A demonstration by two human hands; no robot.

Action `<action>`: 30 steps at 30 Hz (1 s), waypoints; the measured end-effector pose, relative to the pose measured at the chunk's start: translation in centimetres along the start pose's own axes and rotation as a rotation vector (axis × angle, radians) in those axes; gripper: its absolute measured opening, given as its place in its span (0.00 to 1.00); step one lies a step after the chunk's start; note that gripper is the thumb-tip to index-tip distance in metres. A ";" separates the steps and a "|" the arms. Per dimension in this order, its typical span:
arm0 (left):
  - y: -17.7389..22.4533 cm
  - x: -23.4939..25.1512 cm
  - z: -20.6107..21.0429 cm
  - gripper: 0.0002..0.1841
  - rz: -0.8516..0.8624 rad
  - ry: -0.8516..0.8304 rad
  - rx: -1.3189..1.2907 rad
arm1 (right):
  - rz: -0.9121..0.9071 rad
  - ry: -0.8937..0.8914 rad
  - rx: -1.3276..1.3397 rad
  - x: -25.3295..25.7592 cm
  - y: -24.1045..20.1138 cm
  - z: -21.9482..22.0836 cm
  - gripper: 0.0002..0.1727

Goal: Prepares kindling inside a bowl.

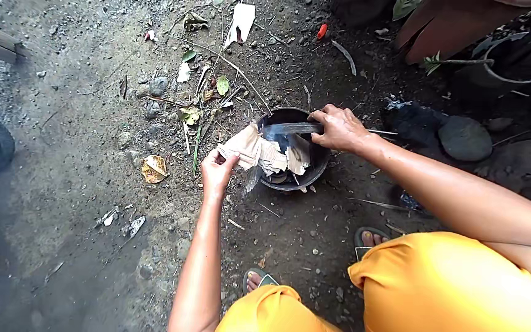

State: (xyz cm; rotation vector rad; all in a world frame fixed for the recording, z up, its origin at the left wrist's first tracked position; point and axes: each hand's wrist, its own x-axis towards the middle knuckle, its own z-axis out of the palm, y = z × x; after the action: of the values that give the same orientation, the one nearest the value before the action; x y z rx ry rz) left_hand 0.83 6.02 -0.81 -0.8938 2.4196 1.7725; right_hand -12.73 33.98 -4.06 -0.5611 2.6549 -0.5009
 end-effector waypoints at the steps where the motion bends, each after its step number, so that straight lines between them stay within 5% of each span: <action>1: 0.1 0.0 0.1 0.13 -0.005 -0.001 -0.002 | 0.061 -0.027 0.044 -0.1 -0.3 -0.4 0.25; 14: -0.4 -0.4 0.7 0.14 -0.017 -0.072 0.017 | 0.250 -0.197 0.264 -1.7 -2.1 -0.1 0.25; 22: -0.5 -0.2 1.2 0.14 -0.049 -0.073 -0.043 | 0.149 -0.230 0.202 -3.2 -2.4 3.5 0.33; 30: 0.0 -0.6 1.1 0.15 -0.110 -0.050 -0.145 | 0.064 -0.176 0.231 -2.8 -2.5 2.3 0.34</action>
State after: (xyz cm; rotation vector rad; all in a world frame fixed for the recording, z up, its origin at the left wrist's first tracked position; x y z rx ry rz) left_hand 0.94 7.24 -1.04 -0.9617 2.1898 1.9248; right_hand -8.60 32.42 -4.21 -0.4273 2.3989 -0.6943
